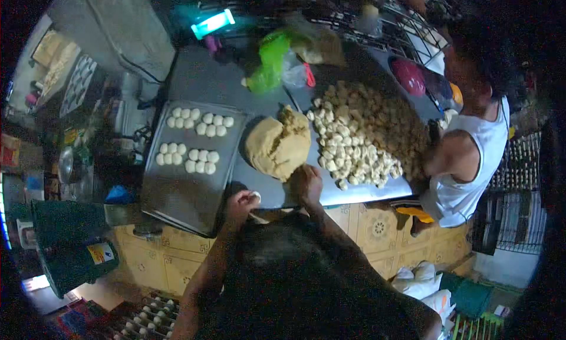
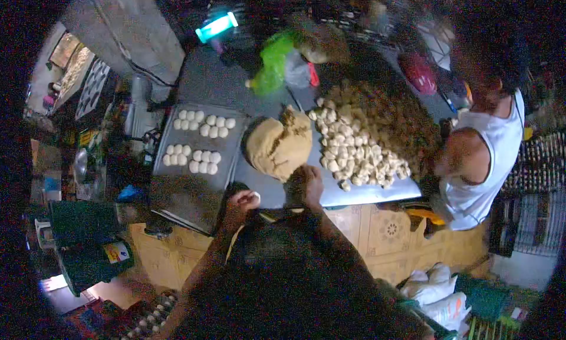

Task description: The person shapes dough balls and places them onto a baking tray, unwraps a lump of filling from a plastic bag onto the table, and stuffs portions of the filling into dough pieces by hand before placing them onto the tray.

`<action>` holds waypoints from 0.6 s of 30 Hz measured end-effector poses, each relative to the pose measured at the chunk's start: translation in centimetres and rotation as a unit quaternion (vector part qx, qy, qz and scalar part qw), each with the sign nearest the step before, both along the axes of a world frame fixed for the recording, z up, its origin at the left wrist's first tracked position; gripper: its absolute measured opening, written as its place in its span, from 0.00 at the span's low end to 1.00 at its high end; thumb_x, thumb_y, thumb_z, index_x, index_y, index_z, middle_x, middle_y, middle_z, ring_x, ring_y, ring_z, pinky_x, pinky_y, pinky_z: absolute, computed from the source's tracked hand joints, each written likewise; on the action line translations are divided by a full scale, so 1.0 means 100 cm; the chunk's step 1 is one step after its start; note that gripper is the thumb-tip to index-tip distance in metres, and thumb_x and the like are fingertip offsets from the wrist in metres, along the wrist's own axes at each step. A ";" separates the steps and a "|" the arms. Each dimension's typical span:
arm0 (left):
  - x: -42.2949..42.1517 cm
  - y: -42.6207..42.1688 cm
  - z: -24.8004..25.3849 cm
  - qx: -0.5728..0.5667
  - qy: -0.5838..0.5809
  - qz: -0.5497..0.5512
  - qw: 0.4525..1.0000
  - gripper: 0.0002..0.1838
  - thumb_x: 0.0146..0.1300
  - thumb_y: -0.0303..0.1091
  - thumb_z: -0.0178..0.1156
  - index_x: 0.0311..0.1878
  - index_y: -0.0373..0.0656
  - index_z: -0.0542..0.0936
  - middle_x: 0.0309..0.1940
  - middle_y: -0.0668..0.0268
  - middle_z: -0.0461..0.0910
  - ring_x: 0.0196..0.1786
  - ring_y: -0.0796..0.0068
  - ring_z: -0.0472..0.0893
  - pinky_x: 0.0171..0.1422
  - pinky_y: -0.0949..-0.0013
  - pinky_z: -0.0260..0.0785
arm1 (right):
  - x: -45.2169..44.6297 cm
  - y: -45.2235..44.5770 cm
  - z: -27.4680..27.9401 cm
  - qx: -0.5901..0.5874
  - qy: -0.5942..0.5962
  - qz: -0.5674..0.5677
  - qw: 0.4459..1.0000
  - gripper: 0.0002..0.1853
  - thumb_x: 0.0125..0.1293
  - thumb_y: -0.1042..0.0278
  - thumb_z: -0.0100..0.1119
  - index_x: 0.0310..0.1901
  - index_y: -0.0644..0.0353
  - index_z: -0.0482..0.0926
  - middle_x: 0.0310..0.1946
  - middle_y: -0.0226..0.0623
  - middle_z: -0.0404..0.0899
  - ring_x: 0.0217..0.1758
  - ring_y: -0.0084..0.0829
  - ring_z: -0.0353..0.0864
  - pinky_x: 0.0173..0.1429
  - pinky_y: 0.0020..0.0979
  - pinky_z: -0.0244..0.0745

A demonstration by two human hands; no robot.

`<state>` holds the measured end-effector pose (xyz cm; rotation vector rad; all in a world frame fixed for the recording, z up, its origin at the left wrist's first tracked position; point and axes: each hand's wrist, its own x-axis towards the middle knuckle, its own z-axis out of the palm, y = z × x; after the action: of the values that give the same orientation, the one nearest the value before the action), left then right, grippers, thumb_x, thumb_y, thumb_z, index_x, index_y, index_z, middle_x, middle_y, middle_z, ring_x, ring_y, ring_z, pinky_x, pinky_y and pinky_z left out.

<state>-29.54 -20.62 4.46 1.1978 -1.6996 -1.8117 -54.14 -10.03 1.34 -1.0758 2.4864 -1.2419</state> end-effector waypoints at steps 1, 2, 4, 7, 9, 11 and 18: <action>0.005 -0.004 0.008 -0.005 0.004 0.004 1.000 0.15 0.61 0.33 0.69 0.48 0.36 0.82 0.40 0.62 0.85 0.43 0.71 0.84 0.51 0.67 0.78 | 0.003 -0.001 0.000 -0.016 -0.012 -0.023 1.000 0.14 0.67 0.65 0.57 0.51 0.60 0.81 0.44 0.43 0.81 0.44 0.45 0.82 0.46 0.40 0.78; 0.008 -0.005 0.015 0.024 0.012 0.007 1.000 0.14 0.60 0.33 0.70 0.47 0.36 0.82 0.39 0.63 0.85 0.42 0.72 0.84 0.51 0.67 0.78 | 0.005 -0.003 -0.001 -0.018 -0.009 -0.019 1.000 0.14 0.67 0.65 0.57 0.51 0.60 0.81 0.44 0.43 0.81 0.44 0.45 0.82 0.46 0.40 0.78; 0.015 -0.006 0.023 0.087 0.027 0.009 0.996 0.14 0.58 0.34 0.70 0.45 0.38 0.83 0.38 0.64 0.85 0.40 0.73 0.84 0.49 0.68 0.77 | 0.011 -0.002 0.008 -0.032 0.034 -0.017 0.999 0.14 0.66 0.66 0.57 0.50 0.62 0.81 0.43 0.45 0.80 0.45 0.47 0.81 0.50 0.38 0.77; 0.029 -0.016 -0.002 0.035 -0.021 -0.092 0.995 0.13 0.59 0.33 0.70 0.44 0.36 0.82 0.36 0.65 0.85 0.40 0.76 0.83 0.46 0.69 0.76 | 0.010 -0.004 0.002 -0.044 -0.065 -0.036 0.996 0.15 0.64 0.68 0.57 0.51 0.63 0.80 0.44 0.46 0.80 0.47 0.48 0.80 0.51 0.38 0.77; 0.026 -0.016 -0.016 0.008 -0.044 -0.145 0.988 0.13 0.60 0.32 0.70 0.43 0.34 0.82 0.35 0.65 0.85 0.40 0.78 0.82 0.44 0.70 0.75 | 0.003 -0.001 -0.008 -0.056 -0.301 -0.065 0.950 0.17 0.62 0.70 0.57 0.53 0.63 0.79 0.45 0.46 0.79 0.49 0.48 0.79 0.51 0.39 0.77; 0.017 -0.010 -0.024 0.042 -0.019 -0.075 0.996 0.14 0.58 0.34 0.72 0.44 0.38 0.82 0.36 0.67 0.84 0.38 0.77 0.82 0.46 0.69 0.75 | -0.008 0.005 -0.011 -0.030 -0.154 -0.001 0.988 0.18 0.66 0.65 0.54 0.55 0.60 0.78 0.48 0.42 0.78 0.50 0.45 0.78 0.51 0.39 0.76; -0.011 0.006 -0.032 -0.043 0.013 -0.031 0.999 0.16 0.57 0.37 0.73 0.44 0.38 0.83 0.34 0.66 0.85 0.35 0.75 0.82 0.45 0.68 0.75 | -0.042 0.020 -0.102 0.129 0.052 0.142 0.980 0.21 0.71 0.53 0.44 0.59 0.52 0.75 0.58 0.35 0.72 0.57 0.40 0.71 0.52 0.38 0.72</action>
<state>-30.65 -20.01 1.26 1.0938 -1.7990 -1.7615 -58.33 -8.04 -8.81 -1.3925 2.3717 -0.7779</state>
